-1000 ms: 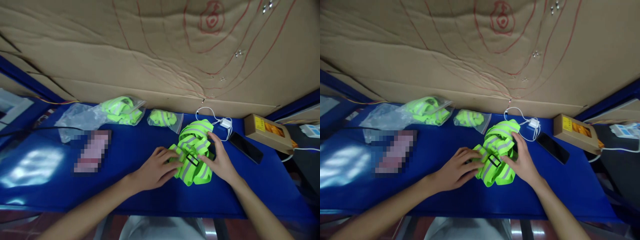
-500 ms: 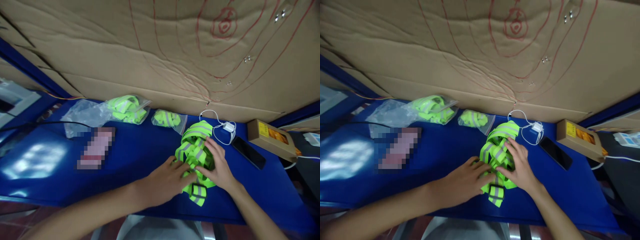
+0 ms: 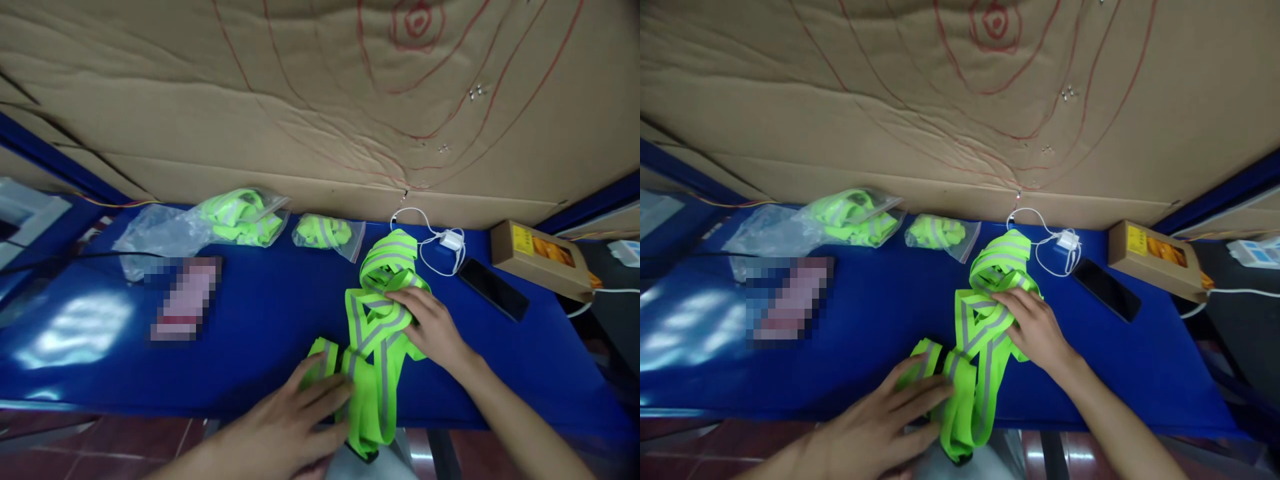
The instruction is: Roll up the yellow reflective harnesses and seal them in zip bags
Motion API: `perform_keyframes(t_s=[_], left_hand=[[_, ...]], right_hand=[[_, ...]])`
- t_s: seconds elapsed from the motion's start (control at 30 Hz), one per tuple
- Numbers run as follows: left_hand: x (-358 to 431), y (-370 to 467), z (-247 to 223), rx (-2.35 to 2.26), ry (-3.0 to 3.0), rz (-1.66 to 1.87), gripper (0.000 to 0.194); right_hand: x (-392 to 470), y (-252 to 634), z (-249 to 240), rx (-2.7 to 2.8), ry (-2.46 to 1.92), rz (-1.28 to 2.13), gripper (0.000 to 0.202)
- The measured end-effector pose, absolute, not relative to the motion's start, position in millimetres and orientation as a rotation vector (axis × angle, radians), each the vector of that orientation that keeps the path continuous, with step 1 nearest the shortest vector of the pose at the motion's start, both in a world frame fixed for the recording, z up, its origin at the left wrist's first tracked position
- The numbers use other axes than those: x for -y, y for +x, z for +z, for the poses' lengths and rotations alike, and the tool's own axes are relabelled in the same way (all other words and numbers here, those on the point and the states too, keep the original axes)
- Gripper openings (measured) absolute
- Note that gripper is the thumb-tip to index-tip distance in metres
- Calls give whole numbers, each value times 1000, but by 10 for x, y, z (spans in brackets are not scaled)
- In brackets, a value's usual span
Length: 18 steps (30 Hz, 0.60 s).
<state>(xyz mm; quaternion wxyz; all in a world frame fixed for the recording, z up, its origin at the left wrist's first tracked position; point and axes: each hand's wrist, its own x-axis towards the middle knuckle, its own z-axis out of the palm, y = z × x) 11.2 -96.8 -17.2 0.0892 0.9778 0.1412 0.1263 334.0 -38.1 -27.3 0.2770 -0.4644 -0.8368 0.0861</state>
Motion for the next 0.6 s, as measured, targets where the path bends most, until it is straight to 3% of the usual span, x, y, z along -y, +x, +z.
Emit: perform_keyframes(t_s=[0.1, 0.2, 0.23, 0.27, 0.4, 0.5, 0.6], left_hand=[[923, 174, -148, -583, 2874, 435, 45], [773, 414, -119, -680, 2891, 330, 85], [715, 499, -99, -676, 2901, 285, 89], [660, 571, -73, -665, 2912, 230, 83], [481, 632, 35, -576, 3107, 254, 26], [412, 441, 27, -578, 3323, 517, 33], [470, 182, -52, -635, 3335, 473, 39]], right_hand=[[383, 3370, -222, 2071, -1244, 181, 45], [376, 3399, -157, 1939, -1310, 82, 39], [370, 3421, -136, 1908, -1329, 44, 39], [361, 3455, -115, 1873, -1347, 2, 38], [313, 3719, -32, 1612, -1476, -207, 33], [277, 3977, 1, 1419, -1609, -282, 34], [258, 4185, 8, 1553, -1688, -180, 38]])
